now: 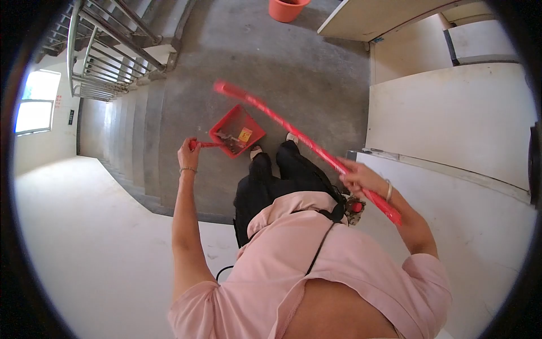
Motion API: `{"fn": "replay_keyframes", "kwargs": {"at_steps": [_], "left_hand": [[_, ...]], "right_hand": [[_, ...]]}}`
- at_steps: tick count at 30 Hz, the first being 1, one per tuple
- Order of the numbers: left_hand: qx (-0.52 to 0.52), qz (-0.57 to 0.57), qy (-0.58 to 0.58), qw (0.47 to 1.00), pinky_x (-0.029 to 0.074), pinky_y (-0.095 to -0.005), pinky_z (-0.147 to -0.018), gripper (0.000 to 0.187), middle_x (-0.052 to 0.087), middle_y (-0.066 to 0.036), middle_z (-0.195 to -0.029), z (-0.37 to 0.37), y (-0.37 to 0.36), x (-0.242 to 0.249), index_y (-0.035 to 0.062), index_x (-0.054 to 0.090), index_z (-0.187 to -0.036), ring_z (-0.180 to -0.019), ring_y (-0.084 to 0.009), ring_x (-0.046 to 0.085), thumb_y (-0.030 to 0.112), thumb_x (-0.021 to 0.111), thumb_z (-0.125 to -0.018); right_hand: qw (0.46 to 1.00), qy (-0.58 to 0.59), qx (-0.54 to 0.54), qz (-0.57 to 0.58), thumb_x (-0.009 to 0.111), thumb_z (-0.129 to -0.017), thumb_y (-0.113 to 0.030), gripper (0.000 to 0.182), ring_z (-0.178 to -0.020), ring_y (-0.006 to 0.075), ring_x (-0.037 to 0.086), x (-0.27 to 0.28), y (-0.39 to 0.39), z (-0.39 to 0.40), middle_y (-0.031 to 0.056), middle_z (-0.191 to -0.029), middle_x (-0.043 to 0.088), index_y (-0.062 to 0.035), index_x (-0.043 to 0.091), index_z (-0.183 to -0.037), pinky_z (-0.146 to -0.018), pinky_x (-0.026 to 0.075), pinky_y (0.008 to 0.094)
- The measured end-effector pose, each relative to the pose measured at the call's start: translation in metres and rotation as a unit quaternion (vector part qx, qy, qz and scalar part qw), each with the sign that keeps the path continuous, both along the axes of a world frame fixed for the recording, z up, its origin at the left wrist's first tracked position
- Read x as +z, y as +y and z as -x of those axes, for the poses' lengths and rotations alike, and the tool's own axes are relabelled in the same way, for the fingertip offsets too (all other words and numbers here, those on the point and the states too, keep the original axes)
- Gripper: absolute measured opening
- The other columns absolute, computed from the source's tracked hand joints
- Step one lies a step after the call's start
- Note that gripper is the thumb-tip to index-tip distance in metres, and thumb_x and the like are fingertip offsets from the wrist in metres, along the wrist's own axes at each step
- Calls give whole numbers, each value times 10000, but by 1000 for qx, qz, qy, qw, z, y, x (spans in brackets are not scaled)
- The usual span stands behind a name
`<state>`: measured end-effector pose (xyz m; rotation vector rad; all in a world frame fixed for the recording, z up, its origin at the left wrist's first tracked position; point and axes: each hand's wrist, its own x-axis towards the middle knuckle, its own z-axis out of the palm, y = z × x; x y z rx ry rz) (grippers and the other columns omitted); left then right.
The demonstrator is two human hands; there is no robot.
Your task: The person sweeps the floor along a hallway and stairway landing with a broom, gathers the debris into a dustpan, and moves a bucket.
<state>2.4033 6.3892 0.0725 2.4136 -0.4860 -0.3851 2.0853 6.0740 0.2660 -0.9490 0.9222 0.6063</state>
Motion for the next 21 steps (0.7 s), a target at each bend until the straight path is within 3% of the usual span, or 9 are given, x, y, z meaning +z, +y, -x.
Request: {"fn": "replay_keyframes", "kwargs": {"at_steps": [2, 6, 9, 12, 14, 16, 19, 21], "left_hand": [[13, 13, -16, 1000, 435, -292, -613, 232, 581, -98, -719, 9, 9, -2, 46, 562, -862, -663, -202, 563, 153, 621, -665], [29, 41, -42, 998, 434, -293, -609, 222, 578, -101, -711, 14, 22, -6, 51, 564, -858, -659, -211, 562, 152, 617, -668], [59, 29, -6, 998, 432, -311, -626, 209, 582, -96, -725, 17, 22, 0, 61, 553, -862, -680, -234, 561, 143, 599, -675], [69, -2, -10, 998, 433, -311, -624, 200, 581, -93, -720, 12, 25, -8, 62, 554, -865, -674, -232, 560, 123, 593, -678], [78, -10, -16, 997, 435, -301, -608, 206, 581, -95, -717, 10, 23, -9, 64, 558, -861, -655, -220, 560, 138, 606, -675], [84, -5, -17, 996, 435, -302, -606, 205, 579, -93, -711, 9, 22, -10, 66, 558, -863, -652, -218, 560, 136, 605, -676], [74, 25, -21, 997, 432, -310, -619, 197, 575, -90, -705, -1, 18, -12, 66, 551, -869, -661, -223, 556, 117, 589, -682], [51, 37, -25, 998, 431, -306, -619, 194, 573, -91, -708, -4, 16, -11, 64, 549, -868, -656, -220, 555, 119, 587, -686]], "right_hand": [[996, 9, 32, 77, 479, -735, -59, 625, -345, 68, 314, -24, -10, -21, -11, -514, 352, -101, 165, -1273, -302, 288, 205], [973, -71, 52, 214, 458, -710, -40, 629, -360, 101, 383, -99, -21, -77, 27, -540, 395, -80, 167, -1266, -308, 325, 239], [934, 17, 135, 332, 442, -695, -30, 651, -390, 136, 433, -131, -14, -105, 55, -562, 423, -76, 143, -1271, -318, 353, 269], [864, 7, 300, 405, 494, -659, -94, 680, -630, 293, 545, -152, -15, -79, 191, -778, 540, -27, 170, -1253, -558, 445, 363], [873, 36, 344, 344, 510, -645, -114, 708, -784, 327, 538, -125, -7, -51, 250, -947, 499, -18, 159, -1252, -666, 431, 352], [861, 23, 394, 320, 518, -643, -99, 710, -758, 304, 538, -95, 4, -23, 215, -907, 519, -34, 165, -1255, -661, 432, 352], [923, -42, 296, 242, 530, -657, -78, 697, -597, 238, 529, -63, 12, 5, 142, -800, 541, -63, 178, -1260, -580, 442, 319], [955, -13, 234, 180, 529, -677, -65, 678, -495, 166, 472, -52, 13, 17, 85, -733, 516, -87, 187, -1263, -469, 416, 279]]}}
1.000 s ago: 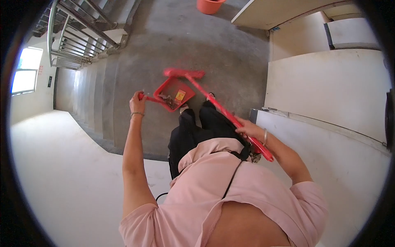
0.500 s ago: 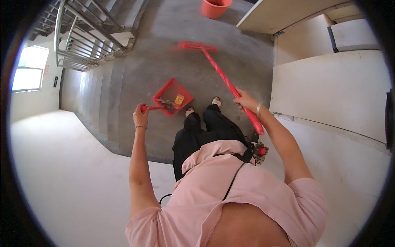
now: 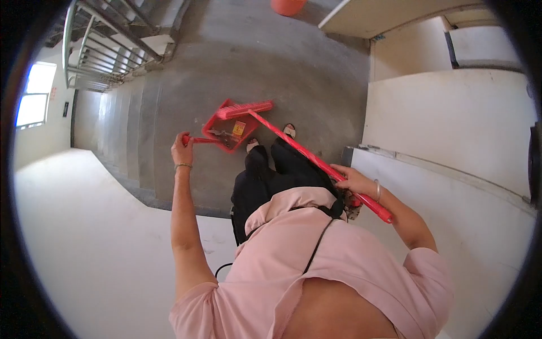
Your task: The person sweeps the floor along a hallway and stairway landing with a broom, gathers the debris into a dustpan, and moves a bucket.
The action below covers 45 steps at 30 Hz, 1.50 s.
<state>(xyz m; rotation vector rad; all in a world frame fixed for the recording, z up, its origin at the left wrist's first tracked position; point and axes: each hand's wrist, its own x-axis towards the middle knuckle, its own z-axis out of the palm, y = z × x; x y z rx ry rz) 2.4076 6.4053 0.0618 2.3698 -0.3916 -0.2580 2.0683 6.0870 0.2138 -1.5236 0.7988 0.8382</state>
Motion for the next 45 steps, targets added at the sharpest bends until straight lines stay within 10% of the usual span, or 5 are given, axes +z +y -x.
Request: {"fn": "replay_keyframes", "kwargs": {"at_steps": [7, 19, 30, 39, 45], "left_hand": [[-101, 2, 73, 992, 428, -277, -638, 186, 578, -94, -763, -4, 33, 8, 45, 531, -880, -695, -195, 557, 65, 572, -700], [-131, 19, 60, 989, 424, -269, -648, 205, 571, -91, -778, -20, 28, -9, 39, 523, -896, -702, -175, 545, 50, 564, -695], [-95, -38, 41, 994, 424, -300, -687, 211, 569, -108, -846, -26, 19, -30, 43, 516, -910, -780, -232, 552, 18, 528, -701], [-56, -145, 65, 986, 432, -277, -692, 353, 564, -119, -880, -29, 47, -54, 54, 479, -1027, -789, -204, 550, 64, 558, -683], [41, -144, 142, 979, 383, -335, -797, 612, 476, -178, -1050, -20, 63, -66, 46, 337, -1170, -937, -287, 481, 143, 623, -638]], "right_hand": [[929, 71, -345, -111, 491, -751, -85, 583, -396, 39, 334, 55, -1, 31, -10, -597, 385, -138, 209, -1258, -312, 281, 187], [872, 28, -485, -57, 480, -728, -35, 141, -408, 98, 393, -69, -54, 24, 13, -558, 388, -47, 359, -798, -353, 354, 226], [890, 73, -359, -270, 433, -754, -31, 534, -402, 32, 290, 38, 27, 3, -26, -561, 318, -129, 220, -1234, -331, 255, 162], [826, 48, -429, -362, 462, -775, -79, 256, -408, 7, 317, 85, -7, 65, -12, -624, 376, -76, 371, -1014, -286, 242, 148], [844, 60, -489, -213, 443, -775, -80, 433, -397, 7, 287, 87, -26, 117, -18, -619, 356, -121, 303, -1183, -299, 247, 139]]}}
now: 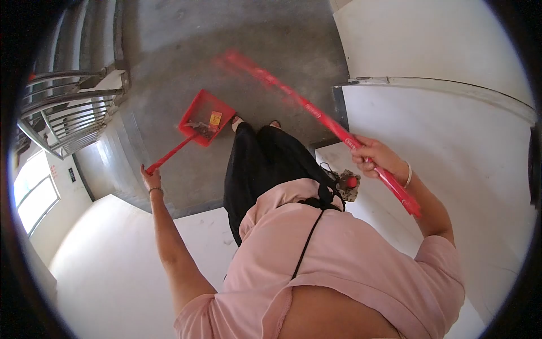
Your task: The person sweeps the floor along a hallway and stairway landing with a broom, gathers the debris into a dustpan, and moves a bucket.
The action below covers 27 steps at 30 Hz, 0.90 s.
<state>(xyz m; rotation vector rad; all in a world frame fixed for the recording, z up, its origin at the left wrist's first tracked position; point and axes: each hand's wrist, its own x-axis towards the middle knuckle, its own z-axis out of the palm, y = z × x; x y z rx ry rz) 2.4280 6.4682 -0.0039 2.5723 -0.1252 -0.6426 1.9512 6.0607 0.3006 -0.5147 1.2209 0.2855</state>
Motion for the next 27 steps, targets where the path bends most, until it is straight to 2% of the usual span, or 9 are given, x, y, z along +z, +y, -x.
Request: {"fn": "replay_keyframes", "kwargs": {"at_steps": [2, 5, 6, 11, 15, 17, 21, 23, 27], "left_hand": [[-68, -46, -98, 992, 335, -356, -863, 664, 412, -199, -1130, -6, 16, -23, 27, 299, -1192, -1022, -318, 416, 164, 631, -633], [-124, -139, -219, 958, 270, -354, -924, 710, 334, -208, -1193, 33, -40, 45, -17, 279, -1192, -1103, -329, 322, 196, 650, -626], [-128, -59, -187, 972, 270, -349, -927, 719, 334, -211, -1194, 39, -48, 45, -22, 278, -1192, -1108, -326, 322, 209, 656, -625], [-301, 98, 90, 944, 283, -336, -922, 722, 354, -164, -1207, 190, -212, 194, 33, 273, -1218, -1117, -277, 346, 189, 659, -628], [-559, 350, 112, 744, 183, -379, -970, 808, 219, -151, -1282, 293, -273, 233, 38, 253, -1223, -1200, -294, 178, 211, 695, -569], [-585, 463, 82, 661, 269, -382, -919, 588, 335, -166, -1192, 304, -284, 242, 56, 347, -1157, -1136, -321, 287, 107, 617, -636], [-502, 491, 157, 695, 387, -346, -765, 298, 518, -154, -937, 254, -254, 230, 35, 514, -952, -871, -294, 497, 23, 563, -658], [-510, 478, 151, 699, 411, -337, -697, 204, 552, -137, -852, 217, -235, 236, 27, 550, -865, -766, -281, 529, 9, 554, -662], [-478, 457, 111, 742, 420, -315, -631, 138, 568, -122, -776, 159, -199, 262, 19, 563, -797, -684, -272, 535, -8, 540, -664]], "right_hand": [[999, 14, -15, 46, 438, -767, -69, 404, -410, 14, 299, -18, -9, 13, -18, -615, 360, -119, 330, -1153, -320, 257, 148], [992, 56, 10, 114, 441, -765, -72, 347, -420, 27, 316, -48, -16, 33, -18, -609, 361, -111, 361, -1101, -332, 267, 162], [990, 51, 5, 131, 465, -754, -71, 180, -402, 68, 347, -56, -18, 38, 3, -577, 380, -92, 372, -907, -333, 322, 211], [988, 39, -77, 126, 476, -753, -83, 133, -439, 108, 405, -98, -3, 23, 17, -582, 413, -70, 380, -843, -395, 384, 248], [995, -30, -43, 90, 497, -751, -124, 117, -529, 148, 486, -138, 28, -22, 48, -608, 470, -53, 420, -804, -461, 414, 274], [960, -126, 61, 241, 509, -744, -160, 140, -532, 149, 495, -143, 39, -51, 55, -609, 490, -40, 450, -783, -471, 406, 268], [772, -277, 223, 527, 532, -730, -233, 222, -538, 152, 514, -140, 60, -106, 69, -611, 532, -13, 512, -741, -490, 390, 257], [975, -126, 11, 182, 527, -721, -206, 198, -520, 144, 504, -114, 82, -158, 66, -633, 542, -16, 521, -667, -487, 390, 254], [982, -124, -30, 140, 498, -725, -148, 144, -520, 145, 507, -82, 119, -234, 60, -618, 530, -24, 520, -656, -496, 407, 268]]}}
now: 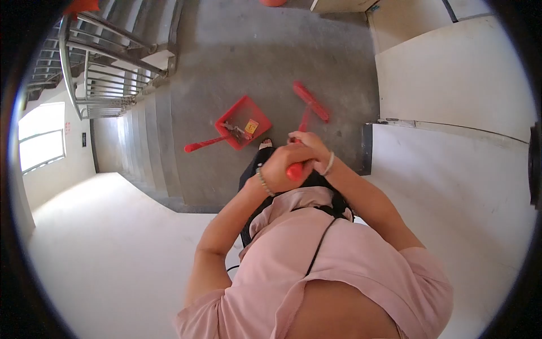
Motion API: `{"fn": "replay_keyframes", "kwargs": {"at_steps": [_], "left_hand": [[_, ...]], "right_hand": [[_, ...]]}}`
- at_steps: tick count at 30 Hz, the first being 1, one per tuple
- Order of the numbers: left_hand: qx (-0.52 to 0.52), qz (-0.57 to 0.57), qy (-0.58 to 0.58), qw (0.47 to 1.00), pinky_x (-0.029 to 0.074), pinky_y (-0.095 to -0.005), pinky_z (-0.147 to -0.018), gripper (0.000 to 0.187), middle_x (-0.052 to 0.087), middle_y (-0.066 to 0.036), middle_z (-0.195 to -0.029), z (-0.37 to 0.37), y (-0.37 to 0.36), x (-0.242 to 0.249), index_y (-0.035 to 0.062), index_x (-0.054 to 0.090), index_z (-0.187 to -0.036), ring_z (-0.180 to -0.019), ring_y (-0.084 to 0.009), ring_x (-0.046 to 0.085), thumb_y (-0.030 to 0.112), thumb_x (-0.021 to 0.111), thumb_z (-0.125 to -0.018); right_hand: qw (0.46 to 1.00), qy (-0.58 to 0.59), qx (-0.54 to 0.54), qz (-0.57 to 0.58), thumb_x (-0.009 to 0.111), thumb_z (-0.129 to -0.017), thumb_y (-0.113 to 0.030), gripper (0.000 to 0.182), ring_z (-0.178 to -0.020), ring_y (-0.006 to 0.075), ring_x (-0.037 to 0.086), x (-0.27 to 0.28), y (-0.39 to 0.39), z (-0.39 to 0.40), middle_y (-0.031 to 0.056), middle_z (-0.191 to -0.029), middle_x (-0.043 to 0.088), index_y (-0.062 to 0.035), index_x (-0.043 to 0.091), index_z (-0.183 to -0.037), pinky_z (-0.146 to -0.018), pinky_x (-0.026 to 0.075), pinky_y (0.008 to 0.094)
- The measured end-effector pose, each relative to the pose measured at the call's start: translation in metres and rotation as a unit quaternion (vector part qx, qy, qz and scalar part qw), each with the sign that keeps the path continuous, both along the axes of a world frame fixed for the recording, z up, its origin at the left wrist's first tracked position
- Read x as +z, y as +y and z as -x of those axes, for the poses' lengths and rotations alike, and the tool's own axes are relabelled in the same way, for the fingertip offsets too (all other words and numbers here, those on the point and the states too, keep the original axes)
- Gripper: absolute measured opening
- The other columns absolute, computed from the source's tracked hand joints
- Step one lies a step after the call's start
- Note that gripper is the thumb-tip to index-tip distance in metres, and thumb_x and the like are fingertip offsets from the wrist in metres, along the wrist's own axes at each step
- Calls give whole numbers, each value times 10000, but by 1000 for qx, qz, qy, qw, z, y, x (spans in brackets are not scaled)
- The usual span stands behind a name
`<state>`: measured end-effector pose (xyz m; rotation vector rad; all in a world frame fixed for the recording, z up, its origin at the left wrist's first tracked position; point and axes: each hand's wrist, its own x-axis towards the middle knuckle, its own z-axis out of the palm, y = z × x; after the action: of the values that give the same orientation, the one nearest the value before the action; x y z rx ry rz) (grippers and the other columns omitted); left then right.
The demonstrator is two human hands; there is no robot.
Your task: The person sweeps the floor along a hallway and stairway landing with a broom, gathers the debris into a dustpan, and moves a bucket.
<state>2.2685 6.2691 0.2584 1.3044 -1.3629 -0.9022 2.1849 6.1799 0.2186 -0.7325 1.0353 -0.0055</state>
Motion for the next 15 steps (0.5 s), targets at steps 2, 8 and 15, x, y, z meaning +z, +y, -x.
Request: {"fn": "replay_keyframes", "kwargs": {"at_steps": [2, 8, 15], "left_hand": [[17, -19, -15, 1000, 420, -306, -625, 140, 567, -126, -754, -22, 10, 13, 15, 561, -795, -680, -271, 535, -15, 533, -662], [28, -47, -71, 996, 428, -277, -608, 132, 570, -123, -705, -57, 29, 68, 1, 562, -781, -643, -214, 548, -23, 516, -660], [33, -77, -86, 993, 413, -224, -581, 125, 585, -79, -708, -58, 30, 113, -5, 568, -784, -636, -108, 529, 56, 553, -676]], "right_hand": [[999, -32, 33, -21, 519, -694, -139, 150, -627, 134, 515, 4, 12, -21, 62, -702, 542, -17, 505, -778, -568, 412, 265], [976, -190, 56, -89, 487, -723, -110, 46, -630, 133, 503, 20, 43, -61, 35, -687, 508, -67, 499, -735, -577, 435, 264], [835, -347, 34, 425, 525, -729, -145, 121, -706, 191, 547, 37, 59, -57, 68, -736, 548, -36, 525, -783, -578, 432, 266]]}}
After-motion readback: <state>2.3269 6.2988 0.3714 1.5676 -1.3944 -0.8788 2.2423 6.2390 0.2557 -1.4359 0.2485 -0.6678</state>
